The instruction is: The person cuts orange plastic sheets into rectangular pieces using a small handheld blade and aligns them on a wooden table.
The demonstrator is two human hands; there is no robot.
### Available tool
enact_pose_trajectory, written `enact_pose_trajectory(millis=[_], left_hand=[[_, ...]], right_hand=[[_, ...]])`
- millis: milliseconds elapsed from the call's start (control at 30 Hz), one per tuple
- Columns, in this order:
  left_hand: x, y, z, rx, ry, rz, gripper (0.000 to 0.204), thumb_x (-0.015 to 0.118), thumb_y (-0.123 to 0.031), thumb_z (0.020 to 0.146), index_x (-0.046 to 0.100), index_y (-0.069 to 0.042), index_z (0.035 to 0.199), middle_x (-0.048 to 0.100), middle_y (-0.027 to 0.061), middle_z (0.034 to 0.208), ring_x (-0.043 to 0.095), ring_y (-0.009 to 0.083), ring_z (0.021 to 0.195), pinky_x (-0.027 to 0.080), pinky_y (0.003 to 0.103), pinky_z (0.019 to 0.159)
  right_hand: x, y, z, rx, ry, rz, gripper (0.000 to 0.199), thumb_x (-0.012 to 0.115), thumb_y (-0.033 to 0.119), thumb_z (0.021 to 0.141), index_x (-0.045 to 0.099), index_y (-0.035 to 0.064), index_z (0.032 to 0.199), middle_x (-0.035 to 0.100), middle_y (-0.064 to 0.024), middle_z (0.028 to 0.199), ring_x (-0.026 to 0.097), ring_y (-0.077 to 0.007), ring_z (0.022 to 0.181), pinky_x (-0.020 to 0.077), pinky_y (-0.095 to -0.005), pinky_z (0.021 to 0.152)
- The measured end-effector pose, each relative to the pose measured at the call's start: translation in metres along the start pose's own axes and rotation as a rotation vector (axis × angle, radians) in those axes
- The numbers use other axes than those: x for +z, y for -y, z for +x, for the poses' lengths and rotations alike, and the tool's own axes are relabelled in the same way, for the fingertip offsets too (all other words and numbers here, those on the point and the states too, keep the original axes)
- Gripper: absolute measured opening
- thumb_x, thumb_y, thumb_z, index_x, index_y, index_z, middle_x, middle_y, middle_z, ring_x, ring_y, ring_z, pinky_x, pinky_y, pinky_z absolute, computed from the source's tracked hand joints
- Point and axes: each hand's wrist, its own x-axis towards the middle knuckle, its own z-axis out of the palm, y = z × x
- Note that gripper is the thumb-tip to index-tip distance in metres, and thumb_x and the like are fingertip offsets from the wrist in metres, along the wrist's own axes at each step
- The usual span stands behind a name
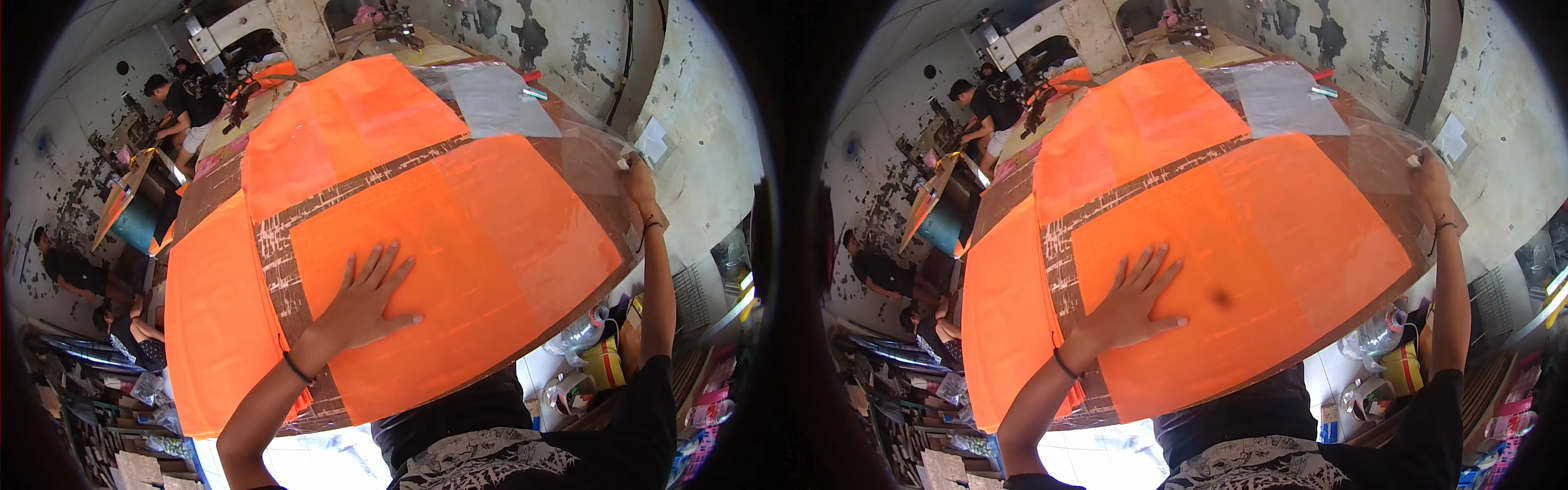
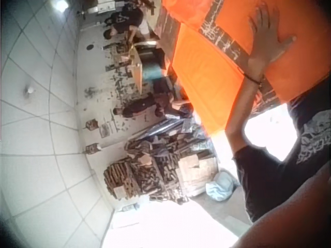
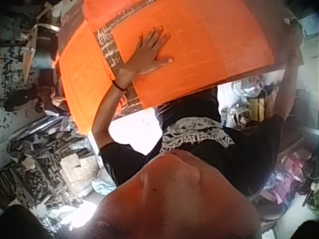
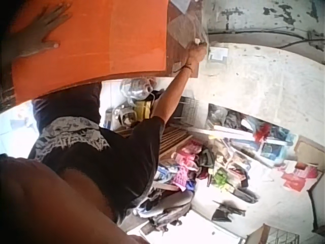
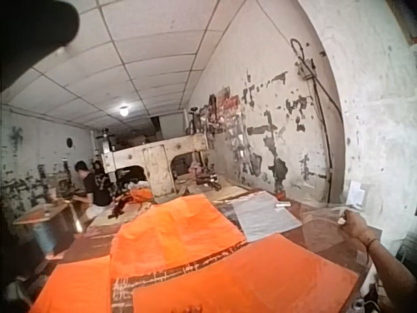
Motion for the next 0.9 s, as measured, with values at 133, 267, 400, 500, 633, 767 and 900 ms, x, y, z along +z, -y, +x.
enact_pose_trajectory(millis=[133, 267, 400, 500, 633, 767, 900], left_hand=[[-0.001, 0.002, 0.000, -0.021, -0.013, -0.024, 0.086, 0.052, -0.061, 0.087, 0.021, -0.012, 0.150, 0.009, 0.0168, 0.156, 0.006, 0.0337, 0.145, 0.005, 0.052, 0.116], [-0.027, 0.004, 0.016, -0.057, -0.025, -0.570, 0.079, 0.050, -0.059, 0.090, 0.034, -0.002, 0.143, 0.039, 0.0212, 0.144, 0.038, 0.0360, 0.133, 0.027, 0.044, 0.111], [-0.053, -0.004, 0.015, -0.072, -0.203, -1.029, 0.079, 0.043, -0.061, 0.093, 0.039, 0.004, 0.138, 0.055, 0.0202, 0.127, 0.053, 0.0311, 0.117, 0.039, 0.038, 0.102], [-0.055, 0.015, 0.022, -0.208, -0.207, -1.244, 0.088, 0.030, -0.072, 0.090, 0.043, 0.003, 0.134, 0.061, 0.0200, 0.115, 0.058, 0.0253, 0.108, 0.042, 0.038, 0.099], [-0.049, 0.050, 0.000, -0.177, -0.257, -1.555, 0.107, 0.032, -0.083, 0.080, 0.029, 0.005, 0.142, 0.055, 0.0254, 0.123, 0.061, 0.0278, 0.102, 0.050, 0.045, 0.090], [-0.056, 0.060, -0.035, -0.107, -0.268, -1.952, 0.099, 0.026, -0.076, 0.087, 0.030, 0.009, 0.139, 0.058, 0.0279, 0.117, 0.065, 0.0294, 0.092, 0.055, 0.044, 0.081], [-0.053, 0.066, -0.059, -0.288, -0.390, -1.504, 0.065, 0.055, -0.041, 0.093, 0.038, 0.009, 0.130, 0.066, 0.0225, 0.104, 0.066, 0.0290, 0.089, 0.056, 0.041, 0.076]], right_hand=[[-0.067, 0.095, -0.010, -0.037, -0.216, 0.039, 0.028, 0.068, 0.018, 0.084, 0.056, 0.0029, 0.105, 0.066, -0.0194, 0.091, 0.062, -0.0382, 0.081, 0.0482, -0.0401, 0.070], [-0.119, 0.189, -0.053, -0.177, -0.294, 0.390, 0.017, 0.064, 0.007, 0.086, 0.053, 0.0035, 0.099, 0.058, -0.0089, 0.081, 0.058, -0.0227, 0.073, 0.0462, -0.0317, 0.067], [-0.126, 0.265, -0.117, -0.277, -0.202, 0.842, 0.014, 0.063, 0.001, 0.086, 0.050, 0.0045, 0.091, 0.046, 0.0009, 0.074, 0.046, -0.0071, 0.068, 0.0419, -0.0228, 0.061], [-0.105, 0.296, -0.173, -0.129, 0.015, 1.154, 0.018, 0.067, 0.004, 0.085, 0.049, 0.0050, 0.088, 0.048, 0.0013, 0.077, 0.045, -0.0047, 0.067, 0.0405, -0.0209, 0.059], [-0.102, 0.328, -0.216, -0.173, 0.260, 1.082, 0.024, 0.072, 0.008, 0.082, 0.049, 0.0049, 0.088, 0.050, -0.0001, 0.078, 0.046, -0.0055, 0.066, 0.0409, -0.0210, 0.060], [-0.091, 0.332, -0.234, -0.174, 0.378, 1.076, 0.026, 0.074, 0.010, 0.081, 0.051, 0.0031, 0.091, 0.053, -0.0015, 0.078, 0.047, -0.0065, 0.064, 0.0416, -0.0224, 0.058], [-0.096, 0.334, -0.241, -0.132, 0.550, 0.948, 0.029, 0.075, 0.012, 0.079, 0.054, 0.0003, 0.095, 0.059, -0.0037, 0.076, 0.049, -0.0090, 0.061, 0.0425, -0.0243, 0.056]])
